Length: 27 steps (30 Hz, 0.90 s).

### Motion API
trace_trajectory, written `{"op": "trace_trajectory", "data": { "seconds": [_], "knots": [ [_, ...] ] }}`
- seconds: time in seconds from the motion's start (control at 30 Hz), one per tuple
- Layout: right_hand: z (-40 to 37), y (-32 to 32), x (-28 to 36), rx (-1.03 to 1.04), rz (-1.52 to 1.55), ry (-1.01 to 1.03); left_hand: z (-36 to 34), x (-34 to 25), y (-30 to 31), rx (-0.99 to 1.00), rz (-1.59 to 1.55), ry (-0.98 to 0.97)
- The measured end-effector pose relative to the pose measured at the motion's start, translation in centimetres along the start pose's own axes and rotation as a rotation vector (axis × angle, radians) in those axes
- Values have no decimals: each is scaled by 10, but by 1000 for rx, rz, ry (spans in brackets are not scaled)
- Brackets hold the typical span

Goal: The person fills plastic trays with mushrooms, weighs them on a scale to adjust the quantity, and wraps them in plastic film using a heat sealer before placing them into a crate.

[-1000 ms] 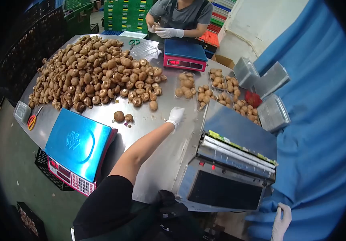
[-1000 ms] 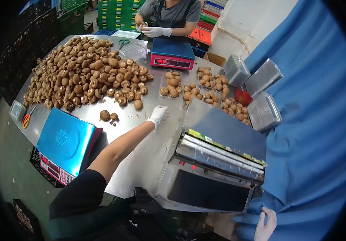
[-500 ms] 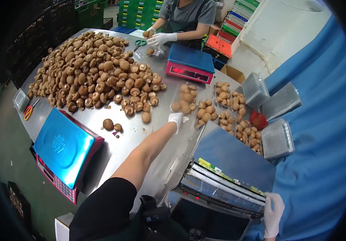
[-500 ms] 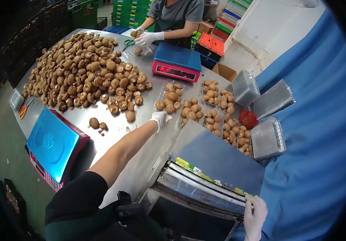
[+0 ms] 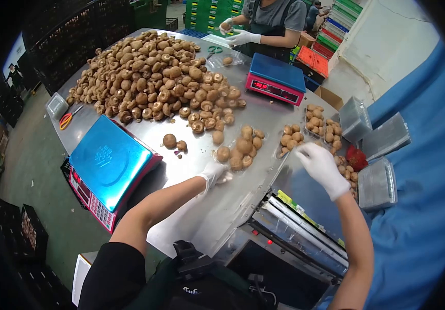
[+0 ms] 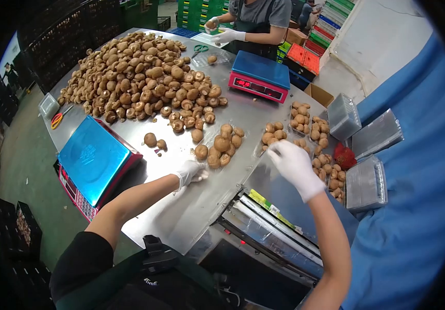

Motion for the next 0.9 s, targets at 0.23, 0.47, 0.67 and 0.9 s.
{"op": "trace_trajectory", "data": {
  "seconds": [0.23,0.47,0.67,0.9],
  "knots": [
    [128,-115,-52,364,-111,-133,-17,26,24,36,16,19],
    [183,-209,-133,664,-346,-89,-24,23,26,93,-23,82],
    [176,-178,-101,574,-414,-156,-15,27,28,135,-50,42],
    [150,-98,-82,296,-117,-266,-53,-28,56,105,28,-196]
  ]
}}
Point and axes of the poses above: each hand's wrist, its own z-axis towards the middle knuckle, its own y-axis out of the back of the hand, x = y × z, the point moved 4 cm from there along z, towards the middle knuckle, and after that the axes turned 11 degrees about z, right-handed, at the moved point
